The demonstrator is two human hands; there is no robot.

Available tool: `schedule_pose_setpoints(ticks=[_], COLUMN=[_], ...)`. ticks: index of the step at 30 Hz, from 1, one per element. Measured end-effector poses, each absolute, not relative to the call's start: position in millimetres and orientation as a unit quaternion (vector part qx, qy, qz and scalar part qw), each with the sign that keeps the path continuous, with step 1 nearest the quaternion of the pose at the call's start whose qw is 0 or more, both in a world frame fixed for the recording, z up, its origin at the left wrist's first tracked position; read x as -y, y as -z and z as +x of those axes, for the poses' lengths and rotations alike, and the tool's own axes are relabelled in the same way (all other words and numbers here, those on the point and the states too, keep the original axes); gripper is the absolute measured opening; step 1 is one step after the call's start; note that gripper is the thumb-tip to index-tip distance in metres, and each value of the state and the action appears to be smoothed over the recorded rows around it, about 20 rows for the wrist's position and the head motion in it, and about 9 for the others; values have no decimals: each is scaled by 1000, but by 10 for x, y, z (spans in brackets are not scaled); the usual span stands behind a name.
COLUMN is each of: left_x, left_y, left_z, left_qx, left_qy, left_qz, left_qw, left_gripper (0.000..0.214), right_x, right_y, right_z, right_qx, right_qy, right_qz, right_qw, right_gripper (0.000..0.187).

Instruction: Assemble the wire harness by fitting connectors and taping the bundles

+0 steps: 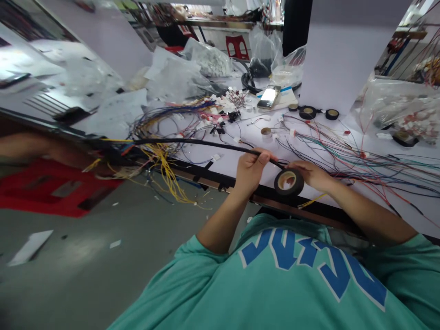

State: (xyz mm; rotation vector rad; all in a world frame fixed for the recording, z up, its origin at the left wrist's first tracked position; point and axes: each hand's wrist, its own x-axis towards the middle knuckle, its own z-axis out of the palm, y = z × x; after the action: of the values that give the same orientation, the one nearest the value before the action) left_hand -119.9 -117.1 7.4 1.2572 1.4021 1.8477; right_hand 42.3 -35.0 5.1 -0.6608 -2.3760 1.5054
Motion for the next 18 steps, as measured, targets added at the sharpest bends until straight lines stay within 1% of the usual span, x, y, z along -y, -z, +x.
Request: schedule_pose_setpoints(ticks=[2,4,7,10,12,13,15,17,18], left_x=[1105,1073,1102,1162,1181,1183,1175,1163,1157], left_y=[0,65,119,123,104,89,48,1,-21], left_z=[-1195,-1171,-1122,-1100,-1104,-1107,-1107,-1097,-1090], left_qx=[-485,-454,-452,-484,-510,-523,-546,-560,-563], left_qy=[-720,-732,-695,-640,-625,-624,-624,-617,-612], left_qz=[391,344,371,437,441,432,409,398,399], left_qw=[308,376,418,407,393,389,382,384,387], left_gripper=[47,50,54,43,38,38,39,38,36], right_x=[355,357,345,321,330,353,443,585,664], right_y=[-47,-41,3,33,9,-18,-94,-185,-231], right_z=[458,469,443,438,469,490,531,552,556], right_qx=[760,724,702,731,796,841,926,962,959], right_qy=[-606,-649,-655,-616,-527,-450,-237,-13,78], right_qz=[-207,-203,-229,-246,-250,-244,-181,-50,20], right_qw=[113,115,160,160,160,177,230,270,271], right_gripper=[37,35,27,18,15,14,16,22,23])
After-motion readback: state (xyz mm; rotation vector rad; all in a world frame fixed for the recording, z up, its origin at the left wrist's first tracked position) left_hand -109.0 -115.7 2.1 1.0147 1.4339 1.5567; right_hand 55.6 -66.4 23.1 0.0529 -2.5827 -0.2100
